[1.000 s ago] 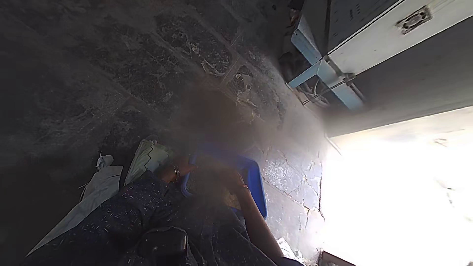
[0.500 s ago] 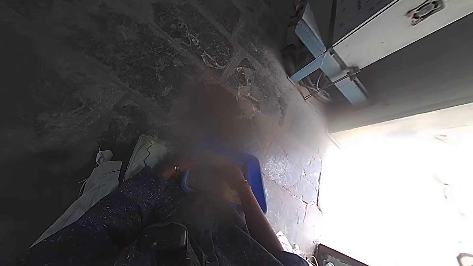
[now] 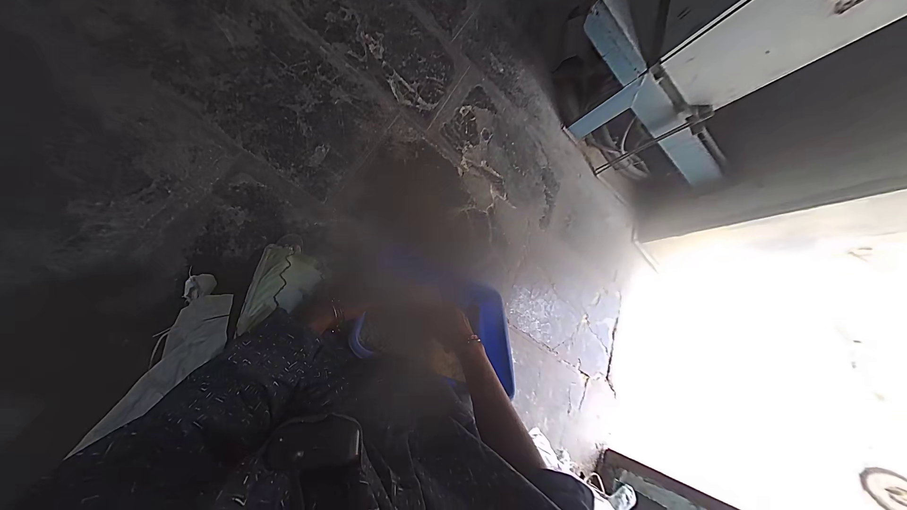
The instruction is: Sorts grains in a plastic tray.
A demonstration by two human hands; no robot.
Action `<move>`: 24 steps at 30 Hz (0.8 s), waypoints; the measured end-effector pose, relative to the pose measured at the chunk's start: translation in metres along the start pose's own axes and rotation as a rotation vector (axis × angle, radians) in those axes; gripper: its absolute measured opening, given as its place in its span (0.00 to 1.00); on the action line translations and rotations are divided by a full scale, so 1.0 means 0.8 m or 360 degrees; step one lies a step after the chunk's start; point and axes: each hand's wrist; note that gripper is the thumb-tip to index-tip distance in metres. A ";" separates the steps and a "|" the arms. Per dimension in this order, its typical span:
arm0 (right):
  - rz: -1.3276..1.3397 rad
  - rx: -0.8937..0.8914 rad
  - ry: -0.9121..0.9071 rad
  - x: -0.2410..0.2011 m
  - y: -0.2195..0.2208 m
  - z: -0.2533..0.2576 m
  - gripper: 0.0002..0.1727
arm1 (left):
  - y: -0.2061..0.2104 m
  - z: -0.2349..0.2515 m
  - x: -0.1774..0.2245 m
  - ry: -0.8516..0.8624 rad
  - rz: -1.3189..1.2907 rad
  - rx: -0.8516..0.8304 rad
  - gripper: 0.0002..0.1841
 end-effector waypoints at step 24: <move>0.0302 0.0338 -0.0158 0.000 -0.006 -0.003 0.21 | 0.000 0.012 -0.006 -0.0055 -0.0076 0.0001 0.31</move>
Point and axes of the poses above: each hand's wrist, its own z-axis towards the middle knuckle, its own y-axis out of the palm, x = y × z, and after that the axes turned 4 degrees about -x, right-handed
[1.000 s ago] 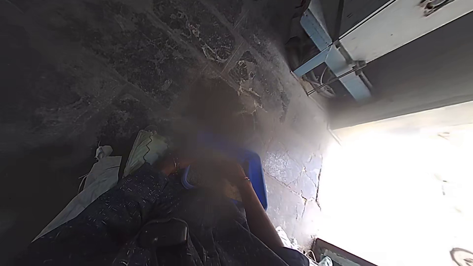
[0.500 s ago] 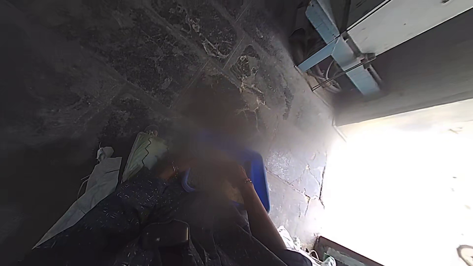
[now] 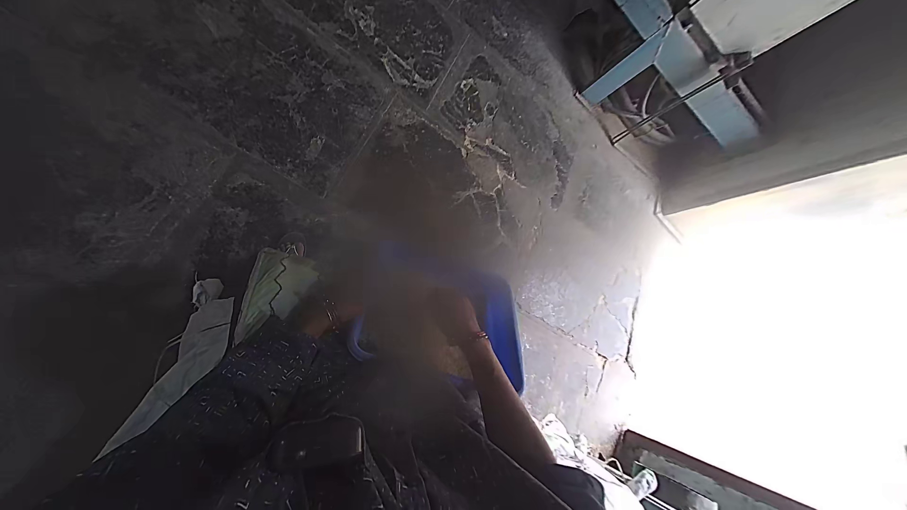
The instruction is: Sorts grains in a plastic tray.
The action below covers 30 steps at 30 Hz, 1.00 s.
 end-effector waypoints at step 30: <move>-0.0105 -0.0121 0.0051 -0.003 0.003 -0.003 0.20 | 0.003 0.008 -0.008 0.0039 -0.0007 0.0011 0.30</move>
Point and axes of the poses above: each hand's wrist, its own z-axis towards the middle knuckle, its own y-axis out of the palm, x = y × z, and after that the axes turned 4 degrees about -x, right-handed
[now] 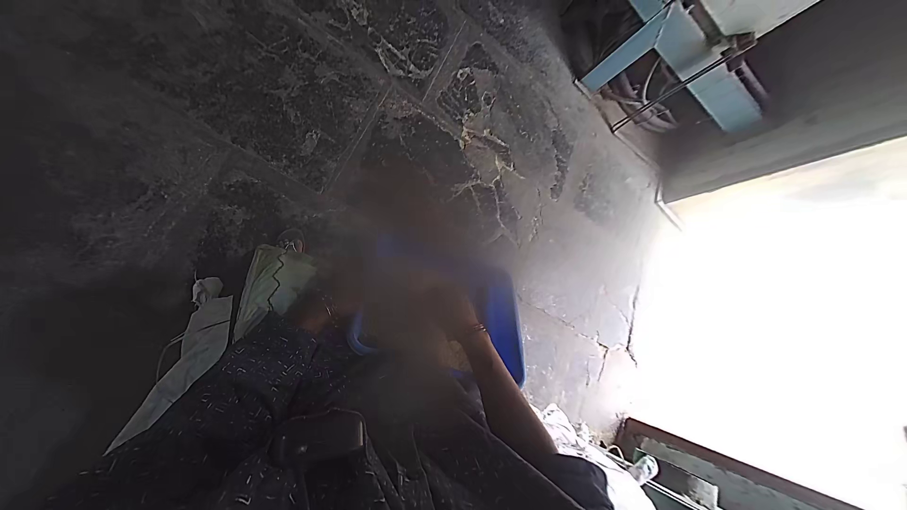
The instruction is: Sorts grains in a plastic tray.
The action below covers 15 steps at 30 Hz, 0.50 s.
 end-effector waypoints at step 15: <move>0.0068 0.0201 0.0009 0.003 0.001 0.003 0.24 | 0.000 -0.002 0.003 -0.0025 -0.0059 0.0002 0.31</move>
Point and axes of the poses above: each hand's wrist, its own z-axis towards the middle knuckle, its own y-axis out of the palm, x = y × z, and after that the axes turned 4 degrees about -x, right-handed
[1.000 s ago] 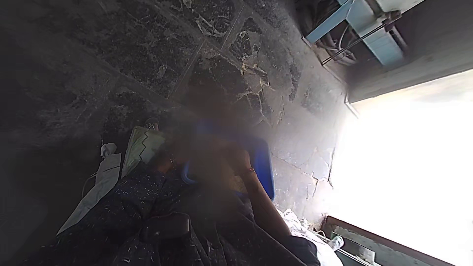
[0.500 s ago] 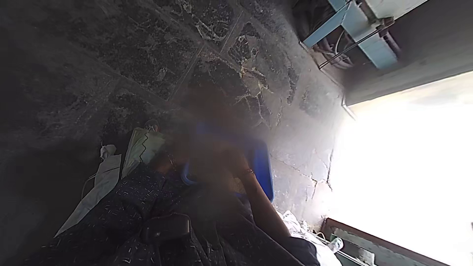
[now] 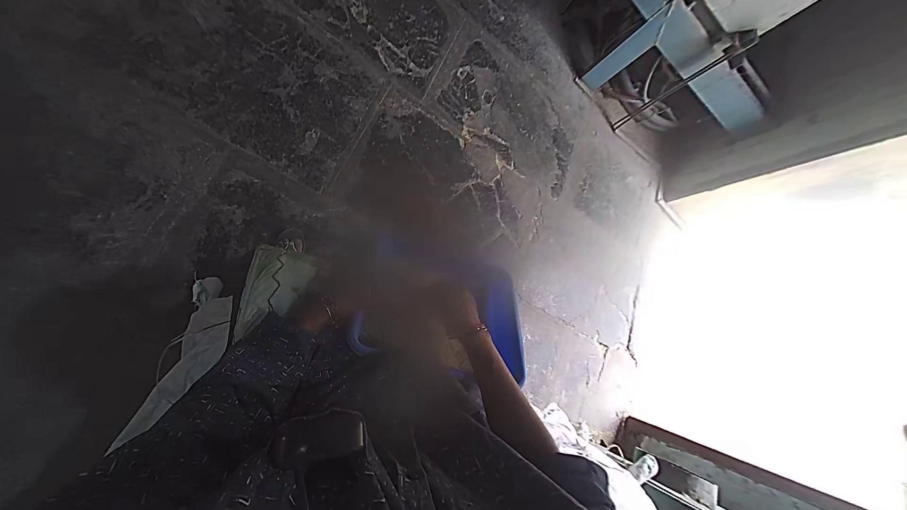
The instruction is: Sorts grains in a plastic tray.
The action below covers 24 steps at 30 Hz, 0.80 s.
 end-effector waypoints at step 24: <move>-0.0078 -0.0351 -0.0025 0.009 0.005 0.010 0.23 | -0.001 0.003 -0.002 0.0017 0.0037 0.0008 0.32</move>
Point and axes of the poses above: each hand's wrist, its own z-axis towards the middle knuckle, its own y-axis out of the palm, x = y × z, and after that the axes turned 4 degrees about -x, right-handed
